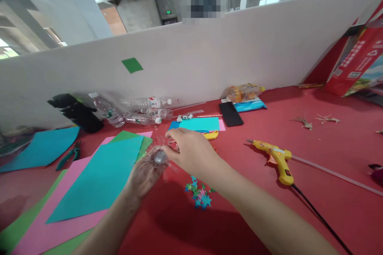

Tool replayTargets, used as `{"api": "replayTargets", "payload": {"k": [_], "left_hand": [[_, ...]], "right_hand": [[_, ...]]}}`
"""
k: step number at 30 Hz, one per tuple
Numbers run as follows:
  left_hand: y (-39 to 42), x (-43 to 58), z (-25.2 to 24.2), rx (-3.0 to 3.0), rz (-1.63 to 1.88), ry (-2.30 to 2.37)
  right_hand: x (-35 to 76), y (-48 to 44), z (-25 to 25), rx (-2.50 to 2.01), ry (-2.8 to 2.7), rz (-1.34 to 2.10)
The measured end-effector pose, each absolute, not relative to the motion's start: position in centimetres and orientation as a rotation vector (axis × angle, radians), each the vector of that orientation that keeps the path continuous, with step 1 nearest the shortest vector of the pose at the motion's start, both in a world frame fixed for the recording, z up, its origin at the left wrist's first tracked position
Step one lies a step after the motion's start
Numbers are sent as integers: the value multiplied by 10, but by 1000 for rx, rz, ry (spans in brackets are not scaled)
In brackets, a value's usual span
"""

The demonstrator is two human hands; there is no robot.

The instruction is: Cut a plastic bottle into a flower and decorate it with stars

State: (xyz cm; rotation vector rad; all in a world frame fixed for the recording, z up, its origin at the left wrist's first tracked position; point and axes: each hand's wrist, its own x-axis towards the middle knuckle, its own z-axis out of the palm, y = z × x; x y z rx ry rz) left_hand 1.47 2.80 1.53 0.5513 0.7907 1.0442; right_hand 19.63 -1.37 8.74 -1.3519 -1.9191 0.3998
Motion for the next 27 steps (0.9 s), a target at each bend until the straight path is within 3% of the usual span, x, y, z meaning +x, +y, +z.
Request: {"api": "replayTargets", "payload": {"k": [7, 18, 27], "left_hand": [[21, -2, -3, 598, 983, 733], [-1, -21, 27, 749, 829, 1042], [8, -40, 20, 865, 839, 1197]], "right_hand": [[185, -14, 75, -1328, -1916, 487], [176, 14, 61, -1443, -1957, 608], [180, 24, 45, -1446, -1966, 662]]}}
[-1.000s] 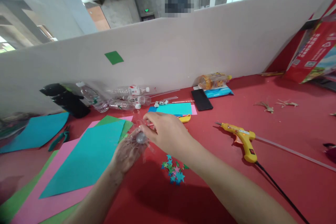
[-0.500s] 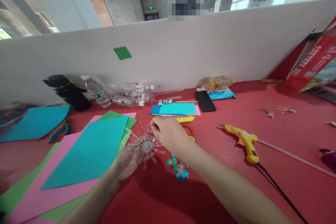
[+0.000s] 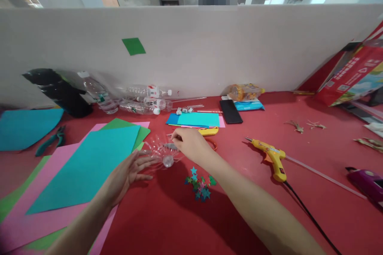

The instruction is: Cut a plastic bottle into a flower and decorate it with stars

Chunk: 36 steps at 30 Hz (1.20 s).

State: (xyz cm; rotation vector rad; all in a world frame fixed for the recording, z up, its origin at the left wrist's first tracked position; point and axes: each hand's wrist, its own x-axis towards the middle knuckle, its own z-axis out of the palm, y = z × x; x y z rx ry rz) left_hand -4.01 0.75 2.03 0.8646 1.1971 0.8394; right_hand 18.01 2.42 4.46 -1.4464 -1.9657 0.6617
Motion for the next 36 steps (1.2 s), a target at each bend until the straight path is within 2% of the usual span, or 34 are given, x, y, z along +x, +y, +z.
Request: {"api": "replayTargets", "payload": {"k": [16, 24, 36], "left_hand": [[10, -33, 17, 1112, 798, 1231], [12, -22, 23, 1186, 795, 1268], [15, -28, 31, 1289, 733, 1406]], "right_hand": [[187, 7, 49, -1396, -2055, 686], [196, 11, 37, -1423, -1943, 628], [217, 6, 46, -1488, -1849, 540]]}}
